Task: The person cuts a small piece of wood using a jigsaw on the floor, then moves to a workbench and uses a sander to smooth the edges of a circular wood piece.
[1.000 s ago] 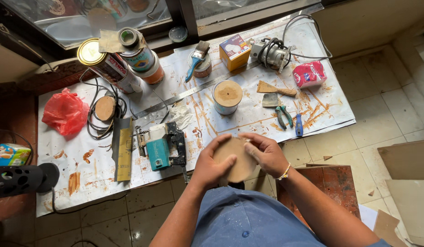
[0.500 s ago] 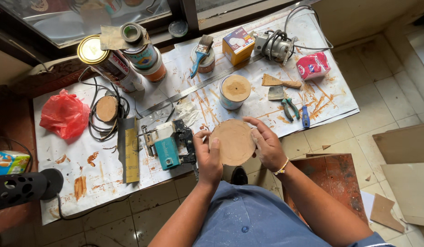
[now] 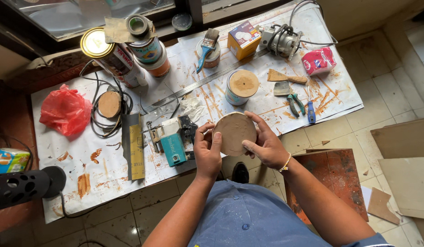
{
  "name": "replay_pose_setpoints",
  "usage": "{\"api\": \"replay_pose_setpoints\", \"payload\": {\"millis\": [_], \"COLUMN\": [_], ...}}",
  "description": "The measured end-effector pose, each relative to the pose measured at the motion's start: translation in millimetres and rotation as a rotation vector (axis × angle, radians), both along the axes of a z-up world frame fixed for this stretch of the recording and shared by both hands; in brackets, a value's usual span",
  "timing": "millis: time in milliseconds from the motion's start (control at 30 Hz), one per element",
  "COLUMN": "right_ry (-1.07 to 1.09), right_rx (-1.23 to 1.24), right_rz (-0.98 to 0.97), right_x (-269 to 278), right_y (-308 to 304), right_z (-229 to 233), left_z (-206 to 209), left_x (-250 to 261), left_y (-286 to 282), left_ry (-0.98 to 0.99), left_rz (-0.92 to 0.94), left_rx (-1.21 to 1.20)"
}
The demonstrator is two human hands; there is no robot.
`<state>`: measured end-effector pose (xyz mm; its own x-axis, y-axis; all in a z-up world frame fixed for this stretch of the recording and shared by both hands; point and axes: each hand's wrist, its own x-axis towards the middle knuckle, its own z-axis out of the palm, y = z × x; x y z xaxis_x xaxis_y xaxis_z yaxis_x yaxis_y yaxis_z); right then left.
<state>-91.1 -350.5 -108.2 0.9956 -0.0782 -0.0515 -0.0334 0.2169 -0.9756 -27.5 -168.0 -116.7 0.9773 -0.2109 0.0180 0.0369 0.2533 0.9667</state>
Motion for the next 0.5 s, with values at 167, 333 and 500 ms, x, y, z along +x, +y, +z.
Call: {"api": "replay_pose_setpoints", "payload": {"millis": [167,333,500], "right_ry": [0.008,-0.003,0.005], "right_rx": [-0.005,0.012,-0.18], "right_rz": [-0.077,-0.16,-0.086], "right_x": [2.2,6.9,8.8], "right_y": [3.5,-0.6,-8.2], "right_z": [-18.9,-26.0,-14.1], "left_z": [-43.7,-45.4,-18.6], "left_x": [7.5,11.2,22.2], "left_y": [19.0,19.9,21.3], "left_ry": [0.127,0.085,0.049], "left_rz": [-0.141,-0.237,-0.22], "left_rx": [-0.203,-0.271,-0.187]}}
